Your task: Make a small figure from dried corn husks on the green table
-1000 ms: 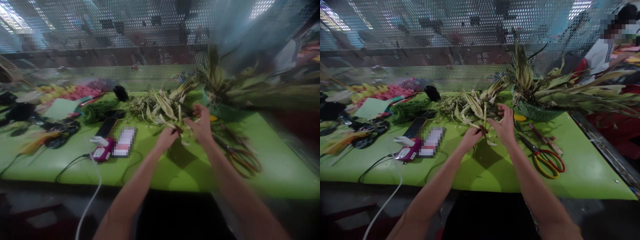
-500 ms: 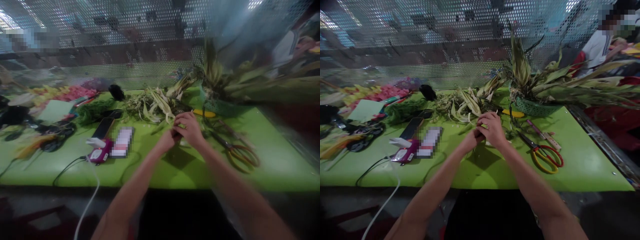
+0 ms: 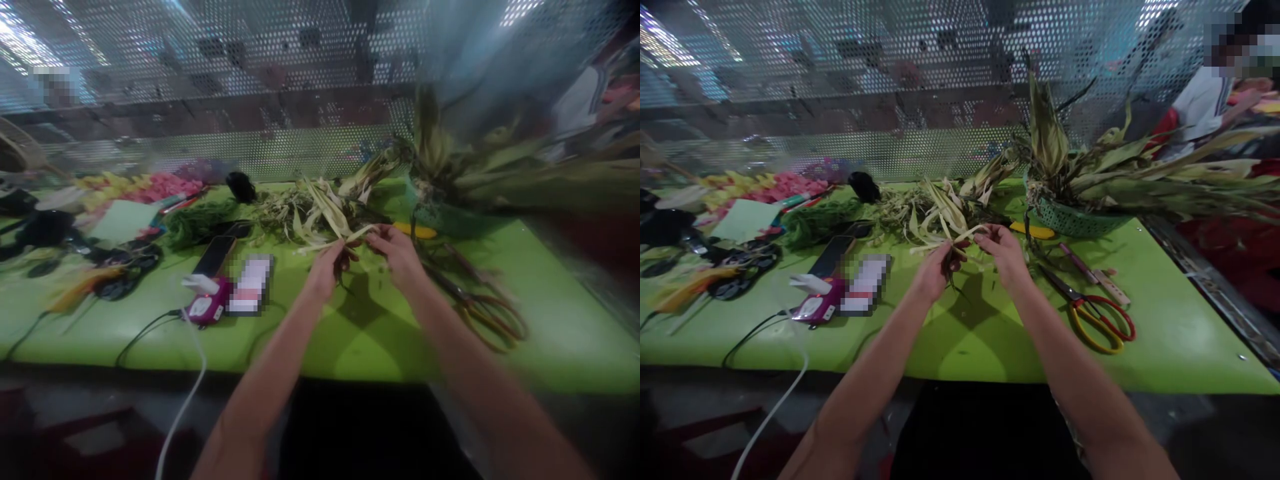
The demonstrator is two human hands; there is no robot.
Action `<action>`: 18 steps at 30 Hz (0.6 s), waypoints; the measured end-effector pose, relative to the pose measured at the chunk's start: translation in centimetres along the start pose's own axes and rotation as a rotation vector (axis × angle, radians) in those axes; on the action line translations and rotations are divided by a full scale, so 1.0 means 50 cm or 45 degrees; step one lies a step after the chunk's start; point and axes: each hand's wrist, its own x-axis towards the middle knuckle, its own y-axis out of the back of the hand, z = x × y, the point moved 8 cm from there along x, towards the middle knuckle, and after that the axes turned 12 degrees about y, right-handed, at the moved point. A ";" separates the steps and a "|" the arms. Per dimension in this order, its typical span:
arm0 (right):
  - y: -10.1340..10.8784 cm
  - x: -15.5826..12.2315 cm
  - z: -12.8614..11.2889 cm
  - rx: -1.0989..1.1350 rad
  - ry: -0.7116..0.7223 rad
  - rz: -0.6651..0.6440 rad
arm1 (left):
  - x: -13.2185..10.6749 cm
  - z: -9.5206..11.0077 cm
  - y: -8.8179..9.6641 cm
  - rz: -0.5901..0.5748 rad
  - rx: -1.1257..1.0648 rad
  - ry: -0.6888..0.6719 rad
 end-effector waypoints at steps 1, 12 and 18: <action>-0.001 -0.002 0.001 0.041 -0.018 0.022 | -0.001 -0.001 -0.001 0.001 0.000 0.001; 0.029 0.006 -0.014 0.078 0.034 0.190 | -0.015 0.001 -0.020 -0.030 0.343 0.041; 0.043 0.015 -0.013 -0.057 0.092 0.221 | -0.018 0.001 -0.044 -0.165 0.459 0.060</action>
